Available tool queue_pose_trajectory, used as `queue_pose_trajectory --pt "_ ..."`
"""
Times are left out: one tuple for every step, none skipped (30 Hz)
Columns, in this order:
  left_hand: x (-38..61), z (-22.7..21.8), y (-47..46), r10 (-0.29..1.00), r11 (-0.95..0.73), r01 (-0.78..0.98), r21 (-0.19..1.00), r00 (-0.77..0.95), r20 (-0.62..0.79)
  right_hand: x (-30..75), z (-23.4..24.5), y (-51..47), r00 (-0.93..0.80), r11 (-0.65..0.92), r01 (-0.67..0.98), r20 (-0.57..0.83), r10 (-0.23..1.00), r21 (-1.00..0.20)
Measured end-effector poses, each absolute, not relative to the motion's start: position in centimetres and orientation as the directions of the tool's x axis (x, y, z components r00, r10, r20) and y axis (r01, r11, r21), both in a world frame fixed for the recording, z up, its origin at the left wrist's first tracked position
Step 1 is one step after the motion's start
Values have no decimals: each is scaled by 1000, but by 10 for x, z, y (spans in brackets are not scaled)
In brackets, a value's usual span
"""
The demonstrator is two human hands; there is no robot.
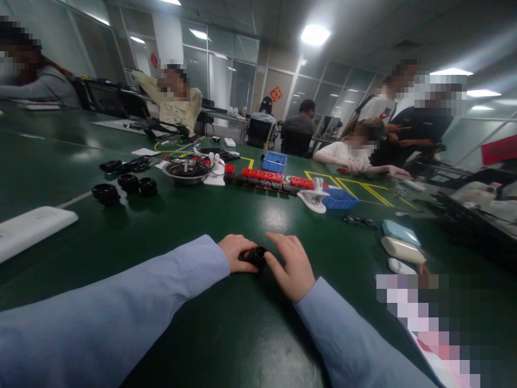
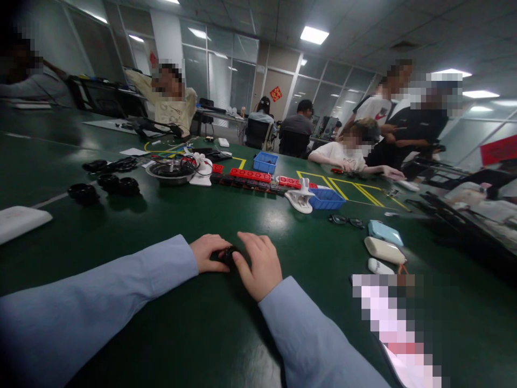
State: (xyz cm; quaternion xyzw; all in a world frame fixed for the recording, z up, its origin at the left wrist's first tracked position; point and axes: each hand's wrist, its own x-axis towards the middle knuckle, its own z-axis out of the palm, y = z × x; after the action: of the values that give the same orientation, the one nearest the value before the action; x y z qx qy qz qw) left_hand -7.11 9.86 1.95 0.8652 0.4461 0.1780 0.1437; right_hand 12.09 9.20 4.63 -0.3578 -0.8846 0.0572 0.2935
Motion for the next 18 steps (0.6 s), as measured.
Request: queue_pose_trajectory --pt "-71 19 99 823 -561 724 402 538 180 119 47 90 -601 757 576 466 649 -310" --pt "-71 19 99 824 -561 726 398 538 180 117 48 88 -623 769 559 454 637 -310" --pt "-70 19 99 824 -561 728 393 537 180 116 49 86 -635 773 552 445 632 -312" --pt "-70 18 99 824 -561 730 390 537 180 115 50 85 -637 773 552 441 633 -313" --pt "-70 18 99 824 -561 731 388 536 181 114 50 84 -633 770 556 440 637 -314" --pt "-70 18 99 825 -560 732 387 535 181 114 51 84 -629 766 561 440 641 -314" --pt "-70 17 100 825 -560 733 387 535 181 114 51 84 -625 762 566 440 645 -313" --pt "-70 17 100 826 -559 733 387 534 181 115 51 84 -621 759 571 440 649 -312" --pt "-71 16 100 826 -559 734 386 533 181 115 51 84 -618 756 576 439 652 -312" --pt "-71 16 100 826 -558 735 385 533 182 115 51 84 -616 753 580 437 655 -311" --pt "-71 15 100 826 -559 735 384 533 183 114 51 84 -613 749 585 435 659 -310" --pt "-71 15 101 825 -561 734 382 535 184 114 50 84 -610 745 590 433 664 -311" --pt "-71 14 101 823 -564 733 381 537 185 113 50 84 -604 739 597 432 670 -312" --pt "-71 14 101 821 -566 731 381 539 187 113 49 84 -596 732 605 431 678 -315" --pt "-71 14 101 820 -568 729 381 541 188 112 49 84 -586 723 613 431 686 -319" --pt "-71 14 101 819 -569 728 383 541 189 111 48 83 -575 714 620 432 695 -324" --pt "-71 14 101 820 -568 728 384 540 189 111 48 83 -564 706 628 434 703 -328" --pt "-71 14 101 821 -566 728 386 539 189 111 48 83 -554 698 634 435 710 -333"
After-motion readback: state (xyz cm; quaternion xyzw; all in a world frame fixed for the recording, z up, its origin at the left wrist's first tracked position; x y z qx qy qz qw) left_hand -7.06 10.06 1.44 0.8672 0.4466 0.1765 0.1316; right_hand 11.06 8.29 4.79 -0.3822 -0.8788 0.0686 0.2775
